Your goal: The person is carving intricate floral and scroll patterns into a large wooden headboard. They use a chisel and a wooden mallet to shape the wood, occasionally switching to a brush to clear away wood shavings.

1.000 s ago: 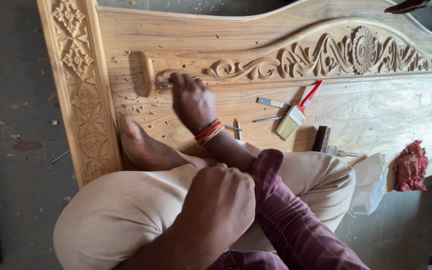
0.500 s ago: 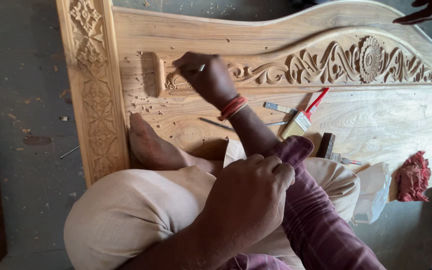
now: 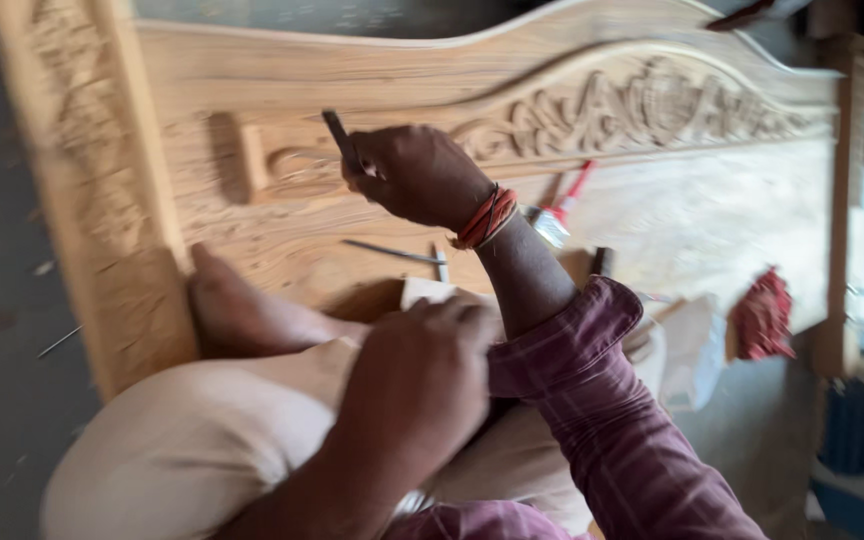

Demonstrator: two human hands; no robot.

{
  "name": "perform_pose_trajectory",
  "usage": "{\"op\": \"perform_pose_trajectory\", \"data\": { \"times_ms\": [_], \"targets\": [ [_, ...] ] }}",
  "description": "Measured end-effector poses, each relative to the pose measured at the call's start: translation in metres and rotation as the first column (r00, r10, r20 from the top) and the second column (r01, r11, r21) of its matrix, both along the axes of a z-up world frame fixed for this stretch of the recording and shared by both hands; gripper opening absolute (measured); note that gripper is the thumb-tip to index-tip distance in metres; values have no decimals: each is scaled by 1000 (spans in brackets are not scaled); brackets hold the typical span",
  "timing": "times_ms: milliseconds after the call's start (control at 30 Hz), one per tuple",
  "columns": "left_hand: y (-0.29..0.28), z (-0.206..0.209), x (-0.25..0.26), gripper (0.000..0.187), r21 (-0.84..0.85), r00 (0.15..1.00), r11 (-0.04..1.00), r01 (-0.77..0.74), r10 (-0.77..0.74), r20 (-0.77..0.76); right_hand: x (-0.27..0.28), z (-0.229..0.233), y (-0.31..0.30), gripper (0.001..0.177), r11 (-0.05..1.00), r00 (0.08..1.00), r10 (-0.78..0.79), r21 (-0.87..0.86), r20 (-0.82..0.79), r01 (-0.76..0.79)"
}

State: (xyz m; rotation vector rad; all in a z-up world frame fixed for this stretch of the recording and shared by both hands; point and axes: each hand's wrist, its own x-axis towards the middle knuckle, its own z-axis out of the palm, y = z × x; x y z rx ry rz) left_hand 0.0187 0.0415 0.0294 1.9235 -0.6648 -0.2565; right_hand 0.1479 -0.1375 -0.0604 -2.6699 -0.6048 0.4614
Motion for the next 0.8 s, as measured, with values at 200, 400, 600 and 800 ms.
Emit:
{"op": "perform_pose_trajectory", "data": {
  "times_ms": [200, 400, 600, 800],
  "targets": [
    [2, -25, -2, 21, 507, 944, 796, 330, -264, -199, -69, -20, -145, 15, 778, 990, -88, -628, -111, -1],
    [-12, -34, -1, 40, 581, 942, 743, 334, -235, -241, -137, -87, -201, 22, 964, 985, -60, -267, -164, 14],
    [-23, -49, 3, 42, 720, 938, 602, 344, -193, -287, -110, -110, -250, 18, 918, 926, -321, -304, -197, 254],
    [-27, -51, -4, 38, 629, 959, 731, 265, -131, -251, -129, -98, -343, 72, 553, 568, -752, -149, 335, 820]
  ]
}}
